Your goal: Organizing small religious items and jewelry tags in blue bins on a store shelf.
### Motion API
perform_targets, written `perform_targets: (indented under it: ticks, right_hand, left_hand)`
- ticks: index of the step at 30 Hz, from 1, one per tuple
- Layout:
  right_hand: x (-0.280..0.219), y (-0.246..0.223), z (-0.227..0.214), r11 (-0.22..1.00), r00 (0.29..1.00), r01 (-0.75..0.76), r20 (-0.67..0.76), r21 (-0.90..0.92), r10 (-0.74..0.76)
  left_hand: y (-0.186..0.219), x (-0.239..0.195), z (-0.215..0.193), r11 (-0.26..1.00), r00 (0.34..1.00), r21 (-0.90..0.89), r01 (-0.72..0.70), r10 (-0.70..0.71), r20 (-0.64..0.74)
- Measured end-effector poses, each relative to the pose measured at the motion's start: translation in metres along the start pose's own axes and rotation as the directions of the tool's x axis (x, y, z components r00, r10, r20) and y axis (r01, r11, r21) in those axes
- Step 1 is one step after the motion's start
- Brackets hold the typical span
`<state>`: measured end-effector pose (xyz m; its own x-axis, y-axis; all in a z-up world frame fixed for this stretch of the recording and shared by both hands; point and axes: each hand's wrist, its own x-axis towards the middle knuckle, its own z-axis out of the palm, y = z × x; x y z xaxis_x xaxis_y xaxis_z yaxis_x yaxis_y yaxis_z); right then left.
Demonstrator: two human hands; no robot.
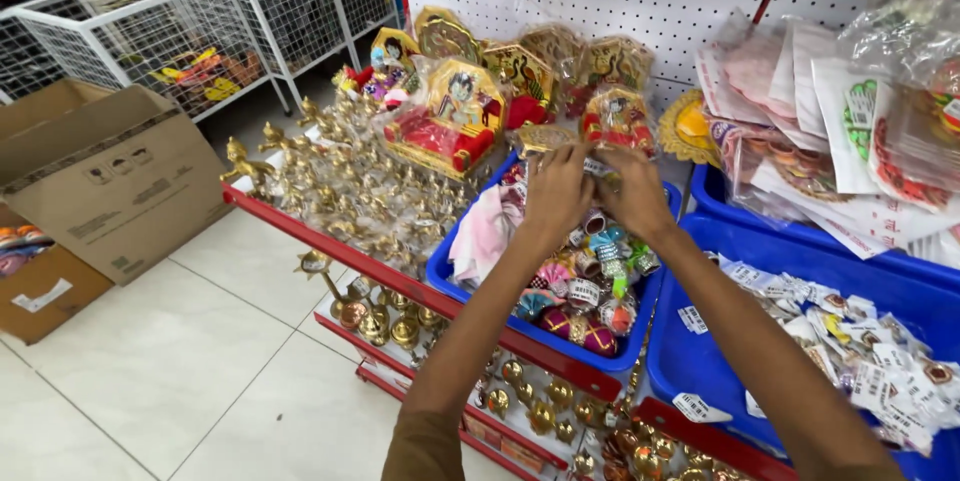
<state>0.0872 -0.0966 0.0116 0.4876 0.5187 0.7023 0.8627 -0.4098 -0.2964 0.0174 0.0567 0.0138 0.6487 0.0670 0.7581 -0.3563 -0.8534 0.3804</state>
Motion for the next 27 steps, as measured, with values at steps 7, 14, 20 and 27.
perform_targets:
  ticks: [7,14,20,27]
  right_hand:
    - [-0.015,0.003,-0.013,0.951,0.981,-0.047,0.164,-0.307,0.102]
    - [-0.054,-0.027,-0.082,0.955,0.991,0.058,0.130,-0.292,-0.021]
    - [-0.120,-0.013,-0.174,0.915,0.993,0.014,0.115,-0.402,0.035]
    - [-0.231,-0.019,-0.232,0.866,0.965,-0.260,-0.153,-0.426,0.214]
  left_hand:
    - [0.011,-0.007,0.009,0.961,0.982,0.275,0.024,-0.075,0.173]
    - [0.048,-0.016,0.007,0.968,0.971,0.165,-0.188,0.159,0.177]
    - [0.123,-0.021,0.055,0.905,0.872,-0.128,-0.405,0.424,0.244]
    - [0.225,-0.057,0.122,0.779,0.737,-0.505,-0.371,0.578,0.351]
